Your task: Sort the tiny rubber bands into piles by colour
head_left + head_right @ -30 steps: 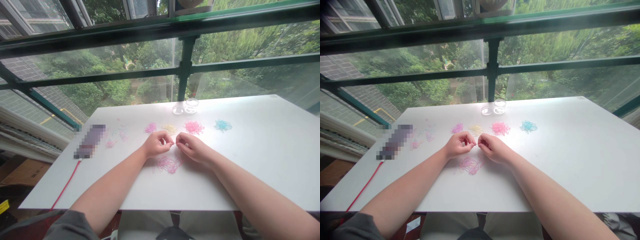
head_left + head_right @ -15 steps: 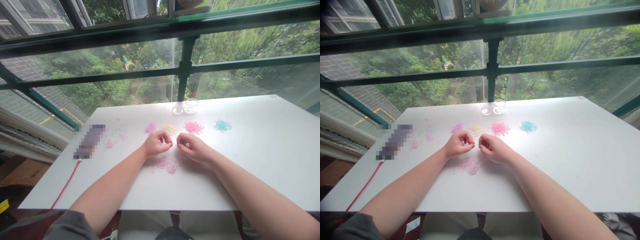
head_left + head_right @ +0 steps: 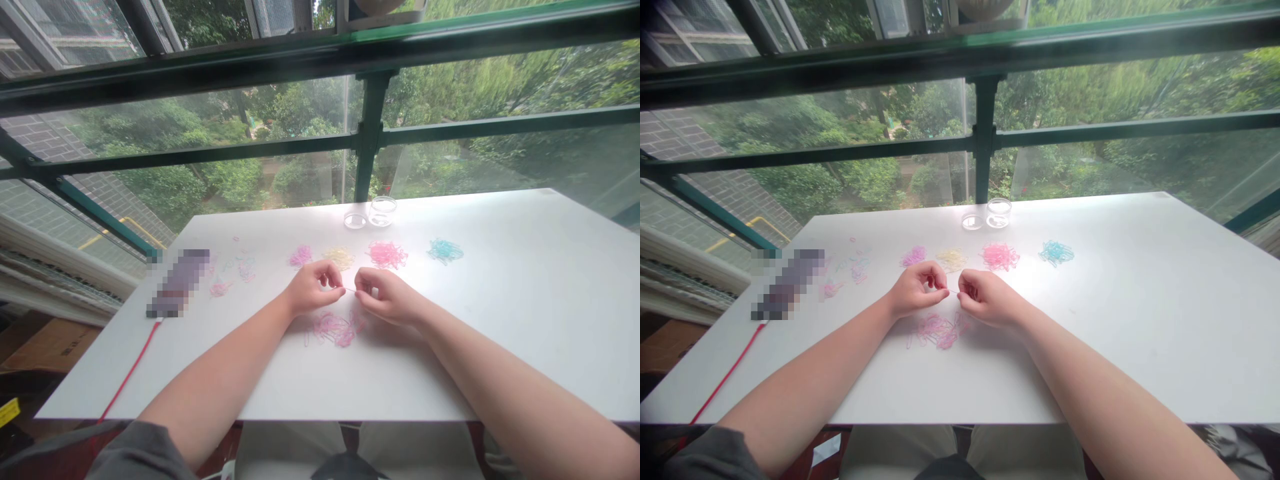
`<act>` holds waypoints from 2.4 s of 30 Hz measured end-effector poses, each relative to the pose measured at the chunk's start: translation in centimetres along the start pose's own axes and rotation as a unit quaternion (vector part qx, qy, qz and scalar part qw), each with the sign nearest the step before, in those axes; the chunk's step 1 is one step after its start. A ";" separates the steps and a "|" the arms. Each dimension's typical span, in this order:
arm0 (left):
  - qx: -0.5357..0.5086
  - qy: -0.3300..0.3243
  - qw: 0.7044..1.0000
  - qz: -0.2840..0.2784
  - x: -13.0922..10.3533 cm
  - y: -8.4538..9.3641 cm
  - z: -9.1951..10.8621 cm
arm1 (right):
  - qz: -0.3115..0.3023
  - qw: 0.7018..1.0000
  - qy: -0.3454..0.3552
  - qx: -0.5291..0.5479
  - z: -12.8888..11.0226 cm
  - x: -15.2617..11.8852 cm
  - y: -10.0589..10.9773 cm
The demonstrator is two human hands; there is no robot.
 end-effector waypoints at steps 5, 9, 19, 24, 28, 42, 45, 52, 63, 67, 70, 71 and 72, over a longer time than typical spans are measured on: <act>0.008 -0.003 1.000 -0.008 0.0 -0.1 0.0 | -0.006 1.000 -0.010 -0.004 0.0 0.0 -0.1; 0.016 0.000 0.999 -0.031 -0.1 -0.5 0.3 | -0.003 1.000 -0.008 -0.015 -0.3 -0.1 -0.1; -0.001 -0.008 1.000 -0.007 -0.2 0.2 0.2 | -0.014 1.000 -0.011 -0.015 -0.3 0.0 -0.2; 0.000 0.011 0.995 0.095 -0.5 2.1 -0.8 | -0.001 1.000 -0.003 -0.001 -0.3 0.0 0.1; -0.003 0.010 0.999 0.037 -0.4 0.8 0.0 | -0.007 1.000 -0.006 0.014 -0.1 0.1 -0.2; 0.079 0.034 0.995 0.052 -0.6 1.5 -0.1 | -0.029 1.000 -0.005 -0.002 -0.3 0.2 -0.6; 0.081 0.020 0.996 -0.045 -0.5 -1.1 0.9 | -0.027 1.000 -0.008 0.007 0.0 0.2 -0.8; 0.105 0.032 0.994 0.021 -0.6 0.2 0.4 | -0.021 1.000 -0.012 -0.007 0.0 0.1 -0.6; 0.112 0.036 0.993 0.022 -0.7 -0.6 1.2 | -0.017 1.000 -0.019 -0.003 0.4 0.2 -0.4; 0.108 0.064 0.987 0.101 -0.8 1.7 -0.2 | -0.022 1.000 -0.014 -0.005 0.0 0.3 -0.4; 0.099 0.065 0.989 0.088 -0.8 1.7 -0.3 | -0.023 1.000 -0.015 -0.005 0.0 0.3 -0.5; 0.100 0.059 0.991 0.067 -0.8 1.2 0.0 | -0.022 1.000 -0.016 -0.003 0.1 0.3 -0.5; 0.102 0.051 0.993 0.041 -0.7 0.6 0.3 | -0.021 1.000 -0.018 -0.001 0.2 0.3 -0.5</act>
Point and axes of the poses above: each hand's wrist, its own x-axis towards the middle knuckle, its own y-axis out of the back of the hand, z = x × y, the point moved 6 cm from there along x, towards the middle knuckle, and after that the axes turned 12 degrees about -z, right-handed, at the moved point
